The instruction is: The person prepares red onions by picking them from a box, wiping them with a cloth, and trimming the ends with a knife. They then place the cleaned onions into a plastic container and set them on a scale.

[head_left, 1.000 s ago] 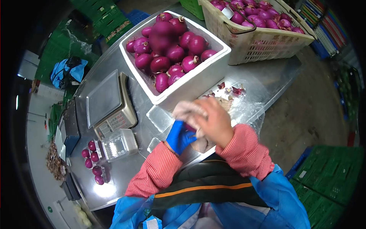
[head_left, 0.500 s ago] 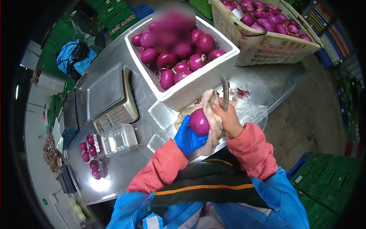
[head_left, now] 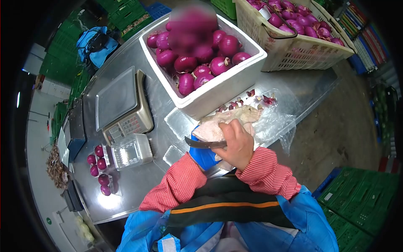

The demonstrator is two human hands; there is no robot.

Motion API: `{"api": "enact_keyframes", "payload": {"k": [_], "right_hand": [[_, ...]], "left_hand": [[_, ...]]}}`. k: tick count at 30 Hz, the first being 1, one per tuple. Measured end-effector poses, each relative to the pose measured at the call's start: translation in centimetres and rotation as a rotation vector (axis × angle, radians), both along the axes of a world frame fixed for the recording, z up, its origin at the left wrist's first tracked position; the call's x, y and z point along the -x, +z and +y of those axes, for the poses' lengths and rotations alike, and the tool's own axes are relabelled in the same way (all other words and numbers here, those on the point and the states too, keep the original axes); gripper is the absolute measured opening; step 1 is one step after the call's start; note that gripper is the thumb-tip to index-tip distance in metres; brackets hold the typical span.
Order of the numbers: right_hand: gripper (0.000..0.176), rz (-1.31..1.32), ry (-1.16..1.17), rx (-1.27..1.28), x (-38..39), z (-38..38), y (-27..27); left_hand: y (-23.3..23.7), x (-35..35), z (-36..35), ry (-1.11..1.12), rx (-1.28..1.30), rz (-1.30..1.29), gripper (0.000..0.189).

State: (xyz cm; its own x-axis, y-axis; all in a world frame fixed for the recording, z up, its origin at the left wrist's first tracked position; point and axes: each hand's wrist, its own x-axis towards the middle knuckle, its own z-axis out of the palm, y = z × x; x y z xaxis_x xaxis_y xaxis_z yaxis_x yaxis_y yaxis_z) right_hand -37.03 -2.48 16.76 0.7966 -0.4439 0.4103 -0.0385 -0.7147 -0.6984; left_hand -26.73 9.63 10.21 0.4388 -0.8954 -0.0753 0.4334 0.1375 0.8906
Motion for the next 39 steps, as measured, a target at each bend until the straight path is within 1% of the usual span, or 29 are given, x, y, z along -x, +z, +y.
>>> {"api": "enact_keyframes", "payload": {"k": [1, 3, 4, 6, 8, 10, 12, 13, 15, 16, 17, 20, 21, 22, 24, 26, 28, 29, 31, 32, 33, 34, 36, 38, 39], "right_hand": [[0.035, -0.009, 0.009, 0.041, -0.2, 0.1, -0.2], [0.035, 0.018, -0.080, -0.142, -1.1, -0.4, -2.3], [0.035, 0.030, -0.120, -0.233, -1.5, -0.7, -3.7], [0.031, 0.096, -0.071, -0.221, -1.1, -1.7, -5.4], [0.028, 0.159, -0.054, -0.226, 0.2, -2.0, -6.0], [0.028, 0.157, -0.101, -0.250, 0.9, -2.5, -6.5], [0.030, 0.166, -0.107, -0.239, 1.3, -2.7, -6.9], [0.031, 0.181, -0.069, -0.225, 1.3, -2.7, -6.5], [0.031, 0.191, -0.046, -0.200, 1.3, -2.6, -6.1], [0.031, 0.197, -0.036, -0.185, 1.3, -2.7, -6.1], [0.037, 0.203, -0.025, -0.148, 1.5, -3.1, -6.5], [0.049, 0.308, -0.110, -0.161, 2.0, -3.7, -3.4], [0.057, 0.350, -0.134, -0.128, 2.2, -3.9, -3.8], [0.056, 0.338, -0.133, -0.127, 2.2, -4.0, -3.6], [0.053, 0.314, -0.130, -0.124, 2.1, -4.3, -2.9], [0.048, 0.293, -0.103, -0.134, 1.7, -4.2, -3.0], [0.045, 0.266, -0.077, -0.124, 1.5, -4.3, -3.6], [0.039, 0.264, -0.086, -0.138, 1.5, -4.4, -3.4], [0.036, 0.264, -0.109, -0.153, 2.0, -5.0, -3.7], [0.035, 0.267, -0.119, -0.161, 2.4, -5.3, -4.0], [0.031, 0.218, -0.164, -0.152, 2.9, -5.7, -4.7], [0.029, 0.239, -0.210, -0.164, 3.6, -6.2, -5.0], [0.027, 0.276, -0.288, -0.195, 4.8, -7.1, -5.7], [0.020, 0.290, -0.304, -0.222, 5.2, -7.8, -6.2], [0.018, 0.304, -0.300, -0.212, 5.3, -7.9, -6.2]], "left_hand": [[0.3, 0.3, 0.4, 0.043, 0.068, 0.449, 0.068], [0.9, 0.1, 1.8, -0.004, 0.122, 1.064, 0.066], [1.0, -0.1, 2.6, 0.021, 0.096, 1.031, 0.068], [1.2, -1.0, 3.6, 0.063, 0.045, 0.956, 0.070], [1.7, -2.9, 4.7, 0.336, -0.100, 0.726, 0.064], [0.0, -6.2, 6.7, 0.552, -0.437, 0.163, 0.070], [-3.0, -8.7, 8.3, 0.604, -0.638, -0.353, 0.074], [-4.2, -9.7, 9.1, 0.624, -0.733, -0.617, 0.076], [-5.6, -11.3, 10.6, 0.479, -0.890, -0.988, 0.078], [-4.3, -11.8, 9.9, 0.401, -0.965, -1.173, 0.079], [-2.9, -12.0, 9.7, 0.298, -1.108, -1.295, 0.069], [2.0, -15.4, 7.4, 0.619, -0.661, -1.141, 0.058], [4.6, -16.8, 5.7, 0.637, -0.489, -1.219, 0.056], [7.4, -18.4, 3.7, 0.651, -0.315, -1.290, 0.055], [11.9, -20.3, -2.2, 0.628, -0.269, -1.294, 0.054], [13.0, -22.9, -8.3, 0.537, -0.142, -1.393, 0.060], [12.2, -25.6, -13.5, 0.552, -0.265, -1.530, 0.066], [11.8, -26.7, -15.6, 0.594, -0.366, -1.549, 0.067], [10.9, -28.4, -18.8, 0.677, -0.577, -1.572, 0.068], [10.4, -29.3, -19.4, 0.711, -0.482, -1.494, 0.065], [10.0, -30.7, -19.3, 0.743, -0.390, -1.413, 0.061], [10.1, -32.0, -18.9, 0.774, -0.302, -1.332, 0.058], [10.8, -35.6, -16.7, 0.826, -0.397, -1.197, 0.048], [9.3, -43.2, -13.0, 0.804, -0.414, -1.220, 0.043], [9.2, -45.4, -10.9, 0.718, -0.441, -1.161, 0.046]]}}
